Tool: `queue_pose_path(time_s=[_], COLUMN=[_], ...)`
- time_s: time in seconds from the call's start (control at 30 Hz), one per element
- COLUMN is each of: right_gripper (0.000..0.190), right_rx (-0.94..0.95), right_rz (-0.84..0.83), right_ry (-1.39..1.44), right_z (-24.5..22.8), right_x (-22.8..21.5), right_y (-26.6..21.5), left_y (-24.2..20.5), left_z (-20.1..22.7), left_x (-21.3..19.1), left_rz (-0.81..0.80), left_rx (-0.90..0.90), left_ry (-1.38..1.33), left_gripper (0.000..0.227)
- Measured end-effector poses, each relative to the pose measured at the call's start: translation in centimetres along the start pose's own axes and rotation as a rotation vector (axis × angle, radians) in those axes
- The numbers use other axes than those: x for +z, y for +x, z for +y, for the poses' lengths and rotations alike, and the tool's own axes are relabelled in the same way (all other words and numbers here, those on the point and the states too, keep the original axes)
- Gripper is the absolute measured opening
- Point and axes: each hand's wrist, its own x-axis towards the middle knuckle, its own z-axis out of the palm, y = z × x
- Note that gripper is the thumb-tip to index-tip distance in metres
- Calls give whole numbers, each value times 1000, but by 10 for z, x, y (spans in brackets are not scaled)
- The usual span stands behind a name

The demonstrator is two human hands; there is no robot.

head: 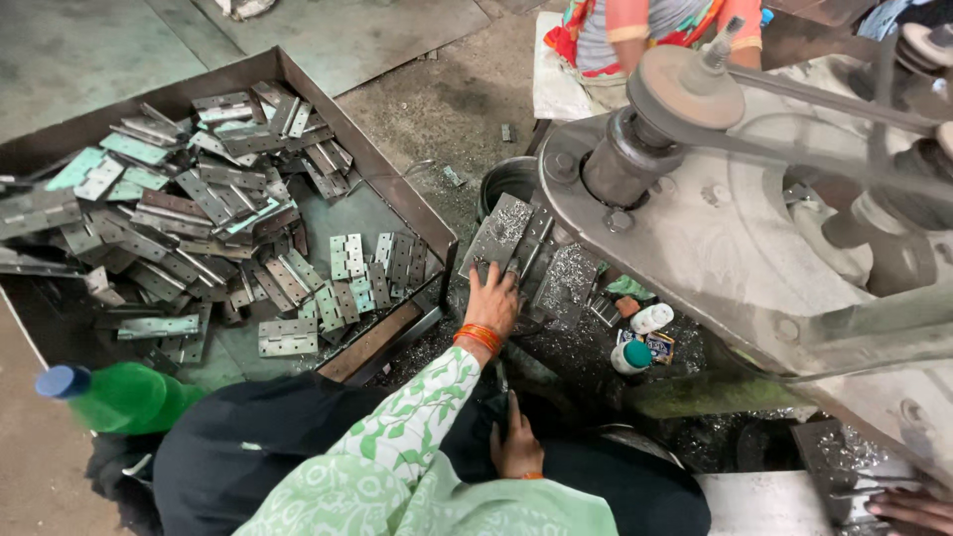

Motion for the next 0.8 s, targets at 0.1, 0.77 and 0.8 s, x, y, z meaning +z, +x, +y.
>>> queue_pose_path(time_s=[0.1, 0.77, 0.8], right_gripper=[84, 78, 80], right_rx=[-109, -53, -60], right_rz=[42, 21, -14], right_ry=[90, 53, 21], right_z=[9, -2, -3], right_x=[6, -18, -28], right_y=[2, 2, 8], left_y=[-2, 23, 27], left_z=[-2, -4, -6], left_x=[6, 19, 17], left_rz=[31, 106, 67], left_rx=[17, 27, 17], left_ry=[33, -106, -105], left_gripper=[37, 33, 33])
